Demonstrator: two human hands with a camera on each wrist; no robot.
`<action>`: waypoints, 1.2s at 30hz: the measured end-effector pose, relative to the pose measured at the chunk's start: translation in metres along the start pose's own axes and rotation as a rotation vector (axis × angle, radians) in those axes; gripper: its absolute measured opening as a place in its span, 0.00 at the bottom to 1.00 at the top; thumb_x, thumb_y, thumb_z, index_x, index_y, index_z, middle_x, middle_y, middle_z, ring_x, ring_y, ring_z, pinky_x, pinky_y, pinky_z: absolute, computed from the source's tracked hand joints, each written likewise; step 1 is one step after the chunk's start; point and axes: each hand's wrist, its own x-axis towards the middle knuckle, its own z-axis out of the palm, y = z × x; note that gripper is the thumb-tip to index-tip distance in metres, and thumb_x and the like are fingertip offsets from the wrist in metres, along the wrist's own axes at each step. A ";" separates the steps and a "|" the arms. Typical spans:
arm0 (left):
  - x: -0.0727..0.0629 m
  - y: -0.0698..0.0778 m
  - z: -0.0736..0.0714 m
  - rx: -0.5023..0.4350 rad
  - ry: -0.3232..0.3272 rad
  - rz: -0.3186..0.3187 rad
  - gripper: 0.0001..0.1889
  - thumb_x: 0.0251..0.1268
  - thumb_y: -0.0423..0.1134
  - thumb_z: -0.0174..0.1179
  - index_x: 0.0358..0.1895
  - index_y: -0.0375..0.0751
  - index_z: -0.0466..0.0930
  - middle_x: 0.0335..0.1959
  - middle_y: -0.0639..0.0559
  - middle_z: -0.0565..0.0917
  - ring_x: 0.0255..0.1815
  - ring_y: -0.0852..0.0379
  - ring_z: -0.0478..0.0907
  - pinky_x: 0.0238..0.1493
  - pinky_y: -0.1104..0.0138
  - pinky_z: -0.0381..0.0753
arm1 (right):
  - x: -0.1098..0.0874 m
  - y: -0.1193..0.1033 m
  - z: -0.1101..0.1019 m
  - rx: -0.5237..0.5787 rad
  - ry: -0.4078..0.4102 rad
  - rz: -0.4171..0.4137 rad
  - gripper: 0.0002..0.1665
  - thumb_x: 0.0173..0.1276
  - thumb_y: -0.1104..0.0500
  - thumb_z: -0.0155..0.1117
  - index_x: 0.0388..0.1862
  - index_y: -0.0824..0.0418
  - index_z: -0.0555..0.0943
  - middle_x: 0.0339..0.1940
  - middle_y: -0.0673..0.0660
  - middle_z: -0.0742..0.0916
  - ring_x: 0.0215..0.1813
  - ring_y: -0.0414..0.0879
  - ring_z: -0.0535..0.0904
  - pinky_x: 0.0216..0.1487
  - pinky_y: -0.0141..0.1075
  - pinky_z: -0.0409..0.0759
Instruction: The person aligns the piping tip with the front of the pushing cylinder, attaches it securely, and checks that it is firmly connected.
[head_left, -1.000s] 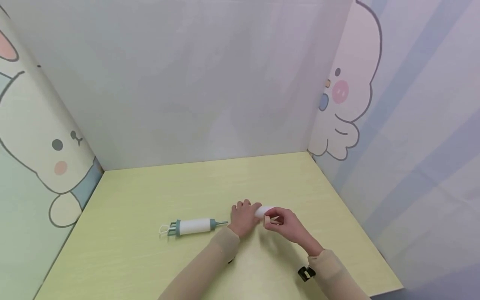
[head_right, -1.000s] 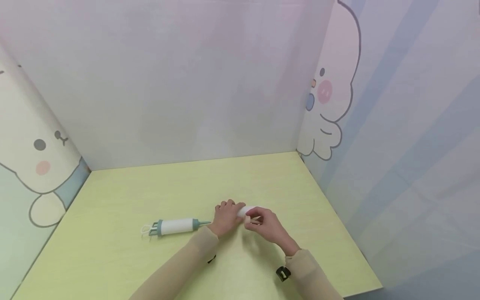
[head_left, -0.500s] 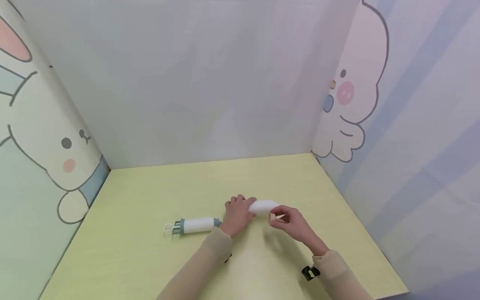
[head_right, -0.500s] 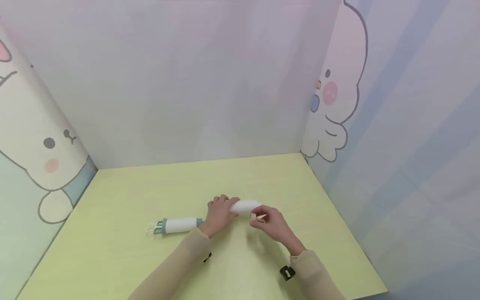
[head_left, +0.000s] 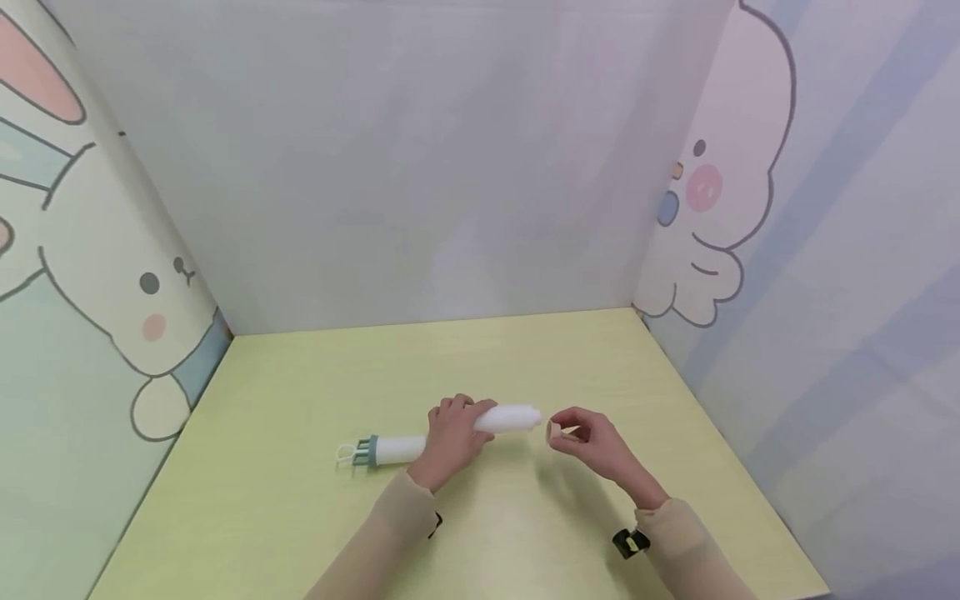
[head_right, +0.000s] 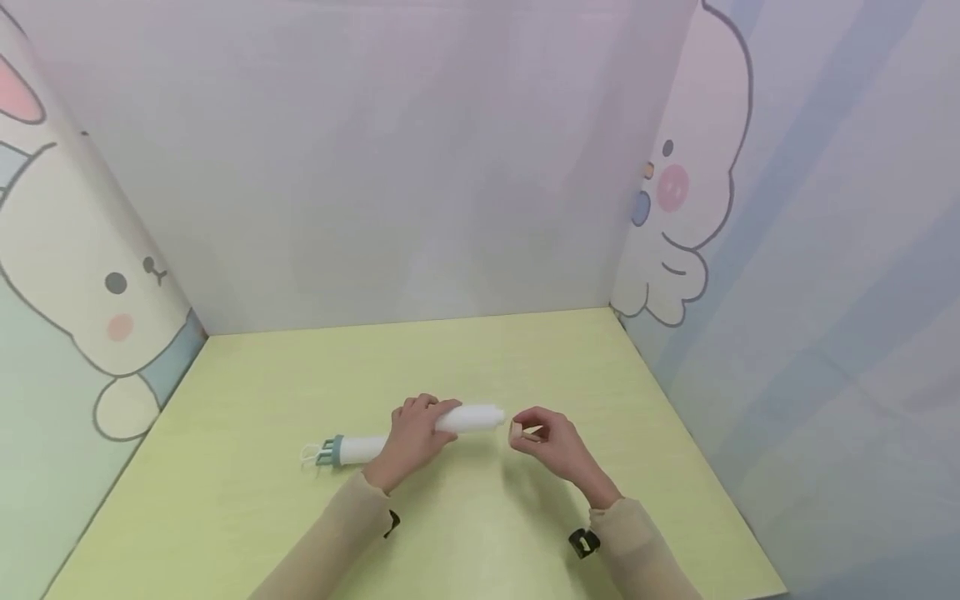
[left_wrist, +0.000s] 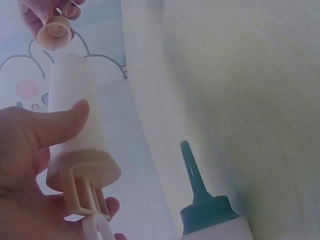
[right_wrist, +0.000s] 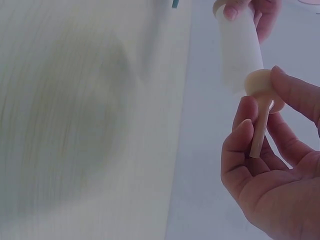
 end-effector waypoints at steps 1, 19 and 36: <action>-0.003 -0.002 -0.001 -0.011 -0.003 0.000 0.24 0.54 0.46 0.69 0.57 0.58 0.78 0.47 0.50 0.76 0.47 0.46 0.68 0.47 0.48 0.64 | 0.001 0.000 0.000 0.002 -0.002 0.001 0.18 0.60 0.67 0.68 0.48 0.72 0.78 0.44 0.65 0.83 0.37 0.55 0.82 0.38 0.36 0.80; -0.035 -0.003 -0.018 -0.103 0.039 0.021 0.23 0.52 0.41 0.71 0.55 0.54 0.80 0.43 0.50 0.76 0.45 0.47 0.68 0.43 0.48 0.64 | 0.008 0.000 0.015 0.015 -0.057 -0.048 0.15 0.61 0.69 0.67 0.47 0.71 0.79 0.44 0.65 0.83 0.35 0.55 0.83 0.40 0.36 0.80; -0.032 0.001 -0.019 -0.094 -0.004 0.009 0.25 0.52 0.42 0.71 0.57 0.53 0.80 0.45 0.50 0.75 0.48 0.46 0.68 0.45 0.48 0.64 | 0.012 -0.005 0.017 -0.007 -0.070 -0.063 0.15 0.58 0.69 0.70 0.45 0.71 0.79 0.42 0.64 0.83 0.38 0.57 0.81 0.44 0.42 0.80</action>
